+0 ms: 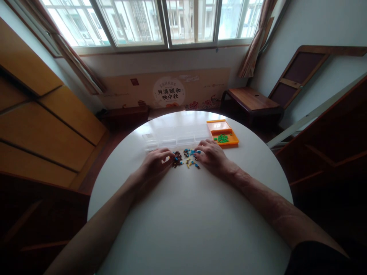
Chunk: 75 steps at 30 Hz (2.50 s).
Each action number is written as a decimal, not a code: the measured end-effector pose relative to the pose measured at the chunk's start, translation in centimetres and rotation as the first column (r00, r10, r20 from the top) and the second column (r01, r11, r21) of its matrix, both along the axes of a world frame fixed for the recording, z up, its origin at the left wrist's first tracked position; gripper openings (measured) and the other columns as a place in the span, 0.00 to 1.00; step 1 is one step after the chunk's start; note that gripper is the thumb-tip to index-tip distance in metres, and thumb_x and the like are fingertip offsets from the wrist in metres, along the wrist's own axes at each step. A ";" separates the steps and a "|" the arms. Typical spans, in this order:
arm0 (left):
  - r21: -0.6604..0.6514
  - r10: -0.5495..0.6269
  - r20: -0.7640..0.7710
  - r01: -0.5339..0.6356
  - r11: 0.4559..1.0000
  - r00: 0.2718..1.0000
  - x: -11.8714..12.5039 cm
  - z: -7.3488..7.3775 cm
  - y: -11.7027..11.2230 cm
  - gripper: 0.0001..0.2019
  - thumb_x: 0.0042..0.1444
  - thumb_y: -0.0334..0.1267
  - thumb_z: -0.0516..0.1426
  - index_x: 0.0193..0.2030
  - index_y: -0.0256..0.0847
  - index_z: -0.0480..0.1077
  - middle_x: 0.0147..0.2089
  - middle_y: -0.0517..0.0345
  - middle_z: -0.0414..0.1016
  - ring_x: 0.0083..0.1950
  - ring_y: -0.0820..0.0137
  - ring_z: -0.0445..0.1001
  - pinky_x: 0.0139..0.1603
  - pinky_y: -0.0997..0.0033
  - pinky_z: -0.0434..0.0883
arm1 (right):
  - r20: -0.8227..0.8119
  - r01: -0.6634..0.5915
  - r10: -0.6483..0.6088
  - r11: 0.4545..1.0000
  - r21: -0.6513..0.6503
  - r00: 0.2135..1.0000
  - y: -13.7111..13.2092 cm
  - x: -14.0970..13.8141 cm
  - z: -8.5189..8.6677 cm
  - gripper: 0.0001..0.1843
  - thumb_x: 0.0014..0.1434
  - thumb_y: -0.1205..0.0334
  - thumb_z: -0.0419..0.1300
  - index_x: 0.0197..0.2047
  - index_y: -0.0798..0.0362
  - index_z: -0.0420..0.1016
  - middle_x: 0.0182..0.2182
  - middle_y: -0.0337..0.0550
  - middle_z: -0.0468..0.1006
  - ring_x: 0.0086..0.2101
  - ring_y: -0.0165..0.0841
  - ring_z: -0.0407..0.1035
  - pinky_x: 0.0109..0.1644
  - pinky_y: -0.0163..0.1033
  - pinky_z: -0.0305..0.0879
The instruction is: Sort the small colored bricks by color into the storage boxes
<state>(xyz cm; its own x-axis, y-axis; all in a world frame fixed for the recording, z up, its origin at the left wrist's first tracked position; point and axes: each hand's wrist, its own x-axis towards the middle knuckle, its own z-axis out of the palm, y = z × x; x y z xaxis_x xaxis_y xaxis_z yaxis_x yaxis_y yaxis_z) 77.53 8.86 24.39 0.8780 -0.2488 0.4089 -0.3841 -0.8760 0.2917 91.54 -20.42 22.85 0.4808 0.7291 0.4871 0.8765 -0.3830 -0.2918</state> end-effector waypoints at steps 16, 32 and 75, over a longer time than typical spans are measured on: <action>-0.052 0.202 0.014 -0.201 0.978 0.979 0.3 -0.9 -1.2 0.09 0.71 0.42 0.62 0.52 0.48 0.82 0.51 0.55 0.82 0.43 0.65 0.79 0.51 0.64 0.73 | -0.063 -0.004 0.007 0.999 0.046 0.998 2.0 1.0 -0.5 0.04 0.69 0.62 0.67 0.41 0.46 0.85 0.43 0.45 0.85 0.47 0.43 0.77 0.58 0.50 0.71; -0.056 0.165 -0.018 -0.166 0.985 0.986 0.4 -1.0 -1.4 0.09 0.70 0.43 0.62 0.51 0.47 0.82 0.51 0.54 0.82 0.46 0.62 0.79 0.53 0.61 0.74 | -0.153 -0.083 0.102 0.989 0.122 0.983 1.1 0.9 -1.3 0.05 0.68 0.65 0.67 0.45 0.46 0.81 0.41 0.42 0.86 0.45 0.43 0.77 0.59 0.50 0.69; -0.068 0.125 -0.026 -0.126 0.990 0.992 0.3 -0.6 -1.4 0.08 0.70 0.40 0.60 0.50 0.47 0.82 0.50 0.55 0.83 0.46 0.63 0.80 0.54 0.62 0.74 | -0.009 -0.117 0.118 0.992 0.051 0.993 -1.6 3.0 -0.5 0.05 0.70 0.57 0.68 0.42 0.43 0.87 0.46 0.44 0.87 0.48 0.44 0.77 0.59 0.55 0.71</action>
